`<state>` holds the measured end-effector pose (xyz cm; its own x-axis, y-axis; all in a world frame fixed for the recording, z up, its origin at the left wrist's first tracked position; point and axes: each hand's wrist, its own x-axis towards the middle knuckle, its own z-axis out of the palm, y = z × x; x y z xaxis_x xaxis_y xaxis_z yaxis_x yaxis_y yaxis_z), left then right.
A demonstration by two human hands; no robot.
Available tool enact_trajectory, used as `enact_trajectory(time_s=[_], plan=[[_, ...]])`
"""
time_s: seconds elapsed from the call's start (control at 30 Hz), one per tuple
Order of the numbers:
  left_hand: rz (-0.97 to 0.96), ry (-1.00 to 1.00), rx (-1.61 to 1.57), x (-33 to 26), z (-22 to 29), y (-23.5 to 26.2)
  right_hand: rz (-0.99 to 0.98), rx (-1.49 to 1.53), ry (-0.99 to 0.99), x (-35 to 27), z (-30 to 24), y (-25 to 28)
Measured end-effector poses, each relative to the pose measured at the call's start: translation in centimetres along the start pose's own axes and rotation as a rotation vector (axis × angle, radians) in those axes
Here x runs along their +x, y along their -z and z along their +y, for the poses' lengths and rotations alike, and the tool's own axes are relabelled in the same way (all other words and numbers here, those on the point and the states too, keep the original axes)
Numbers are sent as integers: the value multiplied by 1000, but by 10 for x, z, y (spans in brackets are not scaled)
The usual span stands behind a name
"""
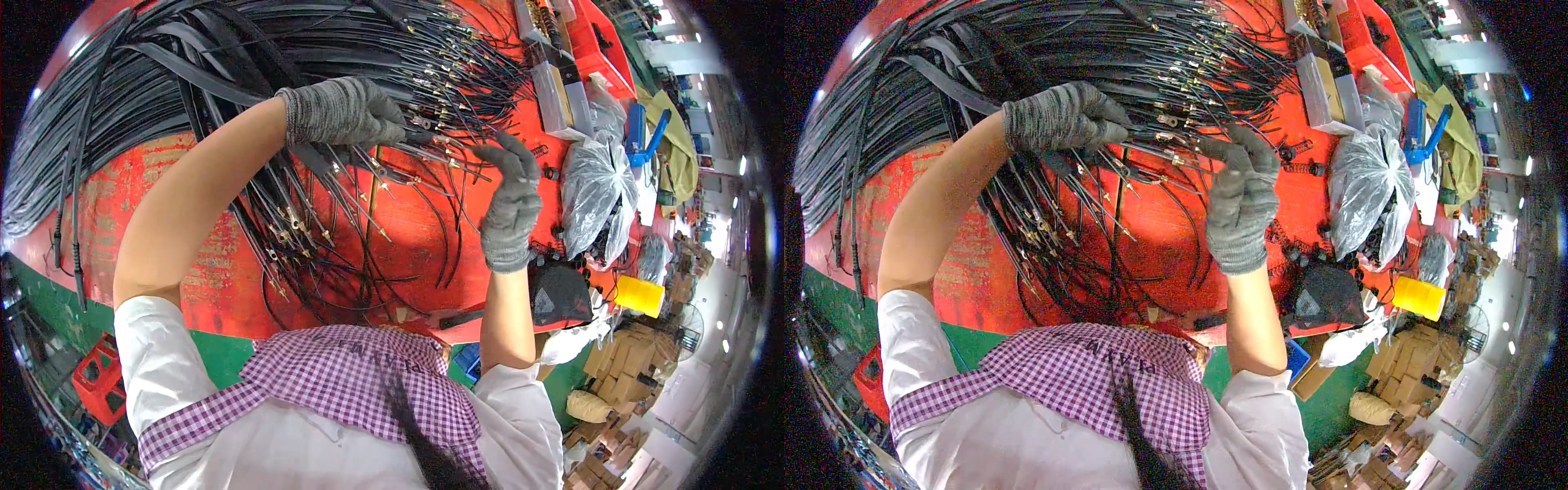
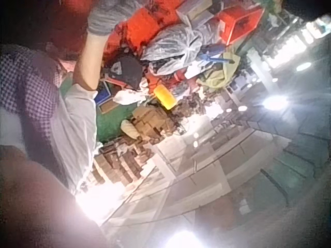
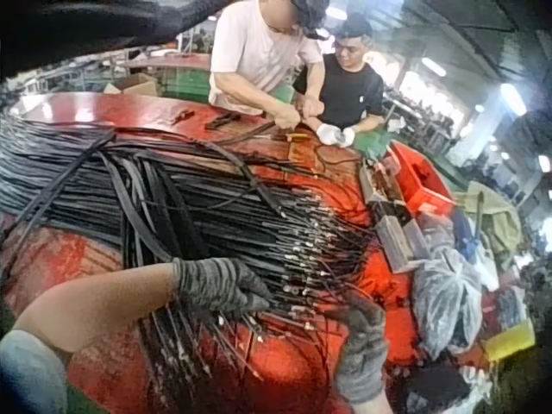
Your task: The person is assembling electrical cables at a red workbench. They repeatedly pick up black cables and small black plastic components, then insert the cable ends into the components. The person organizes the finished cables into a growing pile on the table.
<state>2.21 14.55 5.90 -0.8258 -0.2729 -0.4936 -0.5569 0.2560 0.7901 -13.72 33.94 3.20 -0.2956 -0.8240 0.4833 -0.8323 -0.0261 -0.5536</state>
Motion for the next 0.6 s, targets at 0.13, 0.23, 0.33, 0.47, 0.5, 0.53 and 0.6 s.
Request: enact_trajectory(time_s=[0.13,0.23,0.33,0.47,0.5,0.53,0.6], plan=[[-30,-37,-26,1,1,1,25,21,25,-2,6,-7],[-20,-186,103,11,-13,1,75,258,-98,-2,-8,-7],[-11,-103,24,6,-7,1,33,213,-75,0,-9,-7],[-8,-72,19,1,0,0,97,139,-69,-3,-1,0],[-12,-96,15,4,-5,2,151,240,-158,-3,-2,-3],[-16,-119,10,6,-10,3,204,341,-248,-3,-3,-5],[8,-141,37,10,-18,2,274,680,-450,-17,11,-11]])
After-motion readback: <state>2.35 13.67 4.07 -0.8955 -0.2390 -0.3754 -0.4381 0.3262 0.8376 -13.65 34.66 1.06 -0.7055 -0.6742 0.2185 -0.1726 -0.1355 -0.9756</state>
